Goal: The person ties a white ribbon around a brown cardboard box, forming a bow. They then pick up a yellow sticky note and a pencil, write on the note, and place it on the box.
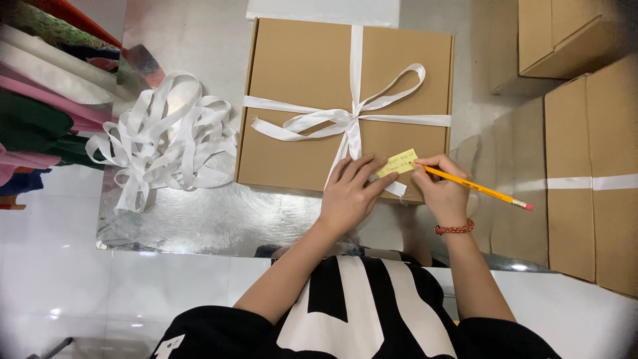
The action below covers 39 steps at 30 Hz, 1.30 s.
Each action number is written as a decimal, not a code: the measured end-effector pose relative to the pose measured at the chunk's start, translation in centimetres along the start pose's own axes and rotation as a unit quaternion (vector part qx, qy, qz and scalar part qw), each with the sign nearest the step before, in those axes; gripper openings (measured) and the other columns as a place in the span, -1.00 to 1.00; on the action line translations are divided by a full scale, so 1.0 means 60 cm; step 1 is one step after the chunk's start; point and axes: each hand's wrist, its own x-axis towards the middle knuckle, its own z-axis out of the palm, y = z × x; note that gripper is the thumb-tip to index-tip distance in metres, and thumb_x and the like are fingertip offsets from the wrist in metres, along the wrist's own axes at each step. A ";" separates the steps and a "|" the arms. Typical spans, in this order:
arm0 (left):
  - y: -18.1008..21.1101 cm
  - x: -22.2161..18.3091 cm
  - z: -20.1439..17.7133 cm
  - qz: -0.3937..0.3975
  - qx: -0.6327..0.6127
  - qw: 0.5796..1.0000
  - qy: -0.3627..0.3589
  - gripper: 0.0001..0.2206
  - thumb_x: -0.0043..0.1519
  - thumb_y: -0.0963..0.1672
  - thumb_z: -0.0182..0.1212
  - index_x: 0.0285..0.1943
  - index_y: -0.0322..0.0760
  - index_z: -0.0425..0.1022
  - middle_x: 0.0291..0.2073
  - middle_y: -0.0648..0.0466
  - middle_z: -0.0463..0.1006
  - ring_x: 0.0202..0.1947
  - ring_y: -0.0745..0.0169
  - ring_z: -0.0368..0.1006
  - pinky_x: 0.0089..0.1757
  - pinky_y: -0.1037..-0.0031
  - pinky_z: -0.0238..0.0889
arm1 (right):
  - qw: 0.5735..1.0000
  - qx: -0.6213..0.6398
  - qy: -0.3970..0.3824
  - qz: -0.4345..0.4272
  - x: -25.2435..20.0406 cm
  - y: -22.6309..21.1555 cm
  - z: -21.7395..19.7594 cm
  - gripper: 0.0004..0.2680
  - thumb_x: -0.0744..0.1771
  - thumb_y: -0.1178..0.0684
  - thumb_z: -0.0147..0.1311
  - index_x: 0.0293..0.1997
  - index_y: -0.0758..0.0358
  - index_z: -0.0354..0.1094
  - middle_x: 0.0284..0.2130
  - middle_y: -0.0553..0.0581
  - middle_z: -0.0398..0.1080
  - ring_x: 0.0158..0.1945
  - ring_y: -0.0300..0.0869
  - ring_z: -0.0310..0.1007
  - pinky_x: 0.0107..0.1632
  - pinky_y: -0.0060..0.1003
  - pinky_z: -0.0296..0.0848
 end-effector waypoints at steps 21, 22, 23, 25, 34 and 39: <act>0.003 0.001 -0.003 -0.013 -0.001 1.000 -0.018 -0.82 0.41 -0.05 0.15 0.09 0.21 0.65 0.19 0.21 0.57 0.33 0.15 0.43 0.32 0.06 0.13 | 0.999 -0.026 0.019 -0.040 0.004 0.040 0.004 -0.95 0.30 0.35 0.27 -0.22 0.44 0.57 -0.40 0.50 0.51 -0.32 0.10 0.56 -0.35 -0.15 0.46; 0.002 0.000 0.001 -0.013 -0.001 1.000 -0.018 -0.82 0.41 -0.05 0.15 0.09 0.21 0.65 0.19 0.21 0.57 0.33 0.15 0.43 0.32 0.06 0.13 | 0.999 -0.026 0.018 -0.041 0.004 0.031 0.002 -0.95 0.30 0.35 0.27 -0.22 0.44 0.57 -0.40 0.50 0.51 -0.32 0.10 0.56 -0.35 -0.15 0.46; 0.001 -0.002 0.003 -0.010 0.005 1.000 -0.012 -0.82 0.42 -0.04 0.13 0.09 0.22 0.64 0.20 0.23 0.56 0.33 0.18 0.43 0.32 0.07 0.14 | 0.999 -0.020 0.017 -0.020 0.000 0.021 0.001 -0.94 0.30 0.33 0.25 -0.19 0.42 0.57 -0.39 0.44 0.52 -0.31 0.02 0.54 -0.32 -0.17 0.48; 0.000 -0.005 0.004 -0.006 0.010 1.000 -0.005 -0.82 0.43 -0.04 0.12 0.10 0.23 0.63 0.21 0.25 0.56 0.33 0.20 0.43 0.32 0.09 0.14 | 1.000 -0.013 0.017 0.000 -0.004 0.012 0.001 -0.92 0.31 0.32 0.24 -0.17 0.39 0.58 -0.38 0.39 0.53 -0.31 -0.05 0.53 -0.30 -0.18 0.49; -0.004 -0.006 0.004 -0.001 0.006 1.000 -0.014 -0.81 0.42 -0.03 0.13 0.13 0.24 0.62 0.19 0.23 0.55 0.34 0.18 0.42 0.32 0.08 0.14 | 0.998 0.031 0.010 0.057 0.005 0.007 0.001 -0.92 0.34 0.29 0.23 -0.11 0.38 0.57 -0.34 0.35 0.52 -0.25 -0.15 0.45 -0.25 -0.22 0.49; -0.005 -0.009 0.008 -0.005 -0.003 1.000 -0.031 -0.80 0.42 -0.04 0.12 0.15 0.22 0.61 0.23 0.22 0.52 0.37 0.18 0.37 0.33 0.07 0.11 | 0.998 -0.007 -0.024 0.052 0.003 0.006 -0.001 -0.92 0.33 0.28 0.26 -0.13 0.33 0.61 -0.37 0.36 0.55 -0.34 -0.15 0.49 -0.32 -0.22 0.46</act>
